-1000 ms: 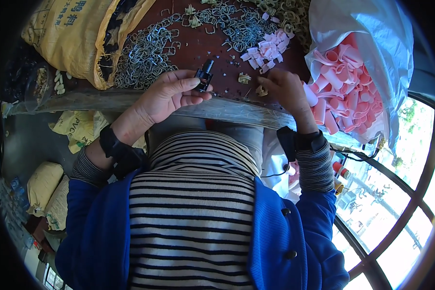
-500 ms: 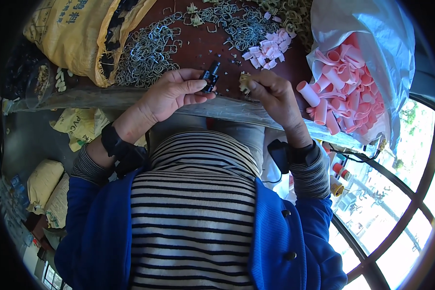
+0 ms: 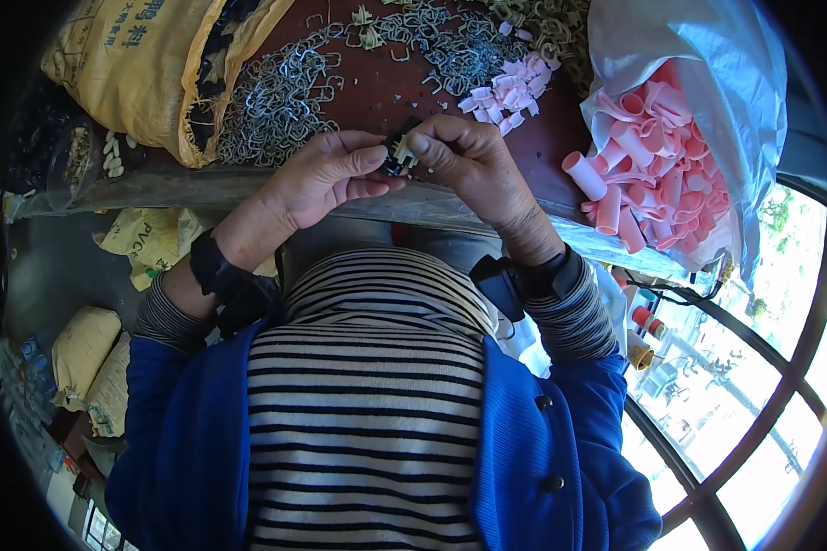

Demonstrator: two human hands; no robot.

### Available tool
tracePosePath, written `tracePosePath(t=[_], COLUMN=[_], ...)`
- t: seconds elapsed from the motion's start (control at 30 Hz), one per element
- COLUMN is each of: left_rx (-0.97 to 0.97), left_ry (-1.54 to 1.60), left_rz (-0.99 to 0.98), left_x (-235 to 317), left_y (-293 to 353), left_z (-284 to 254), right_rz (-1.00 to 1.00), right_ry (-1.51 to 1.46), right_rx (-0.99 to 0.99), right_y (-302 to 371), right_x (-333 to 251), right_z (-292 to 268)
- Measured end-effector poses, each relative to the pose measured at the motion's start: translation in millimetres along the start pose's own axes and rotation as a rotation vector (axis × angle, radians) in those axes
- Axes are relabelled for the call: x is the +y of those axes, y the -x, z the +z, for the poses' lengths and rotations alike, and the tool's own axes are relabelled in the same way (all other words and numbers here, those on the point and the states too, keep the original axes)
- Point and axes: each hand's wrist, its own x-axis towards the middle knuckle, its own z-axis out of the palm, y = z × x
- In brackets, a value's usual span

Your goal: The person picks up a black plastic component and a small beige part, fits them together, and then slides a pink sleeve over the assembly. They repeat this process multiple times, placing the finished items into a white bag.

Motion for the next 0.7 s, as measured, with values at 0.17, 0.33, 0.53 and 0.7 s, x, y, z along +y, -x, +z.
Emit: tracePosePath(t=[0.17, 0.33, 0.53, 0.7], left_rx=[0.0, 0.018, 0.019, 0.026], left_ry=[0.021, 0.034, 0.002, -0.054], left_rz=[0.016, 0.014, -0.008, -0.031], left_x=[-1, 0, 1, 4], left_y=[-1, -1, -2, 3], left_z=[-2, 0, 2, 4], right_rz=[0.095, 0.017, 0.031, -0.097], right_ry=[-0.135, -0.115, 0.068, 0.637], right_rx=[0.05, 0.165, 0.203, 0.284], right_y=[2, 2, 1, 18], right_x=[-4, 6, 11, 13], right_z=[7, 18, 15, -23])
